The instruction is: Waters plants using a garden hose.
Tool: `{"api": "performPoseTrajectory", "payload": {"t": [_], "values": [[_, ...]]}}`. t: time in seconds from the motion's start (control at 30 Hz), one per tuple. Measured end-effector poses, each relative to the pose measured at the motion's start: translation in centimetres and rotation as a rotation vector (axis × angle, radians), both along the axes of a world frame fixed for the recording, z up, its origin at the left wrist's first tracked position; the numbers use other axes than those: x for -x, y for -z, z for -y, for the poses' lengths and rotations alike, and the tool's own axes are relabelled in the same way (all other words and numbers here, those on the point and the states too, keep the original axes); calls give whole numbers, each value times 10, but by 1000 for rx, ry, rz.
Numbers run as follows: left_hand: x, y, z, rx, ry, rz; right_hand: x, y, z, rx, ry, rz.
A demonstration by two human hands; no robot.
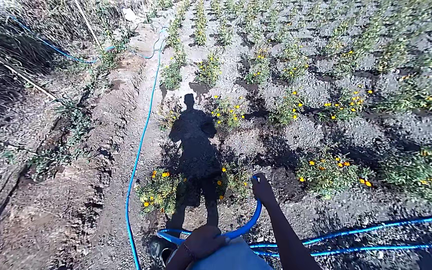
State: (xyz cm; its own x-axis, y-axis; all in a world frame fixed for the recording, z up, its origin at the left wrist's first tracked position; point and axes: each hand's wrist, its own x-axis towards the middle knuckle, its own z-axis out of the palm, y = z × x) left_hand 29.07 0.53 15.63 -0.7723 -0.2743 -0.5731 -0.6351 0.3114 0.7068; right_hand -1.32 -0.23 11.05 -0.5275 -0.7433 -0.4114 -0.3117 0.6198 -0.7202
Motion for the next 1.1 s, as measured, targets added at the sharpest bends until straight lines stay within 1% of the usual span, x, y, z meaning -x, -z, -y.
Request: {"api": "performPoseTrajectory", "payload": {"t": [0.23,0.4,0.7,0.8,0.97,1.1], "values": [[-1,5,-2,-12,2,-15,2,1,-4,-9,-29,-17],[-3,7,-5,-26,-31,-9,0,2,-1,-9,-4,-12],[-14,0,-11,-44,-60,80,-16,5,6,-19,-72,49],[-17,0,-12,-33,-82,89,-20,13,8,-19,-59,75],[-21,-5,-13,-20,-95,162,-25,19,12,-19,-38,110],[-28,-8,-13,-22,-128,183,-33,20,18,-8,-78,126]]}}
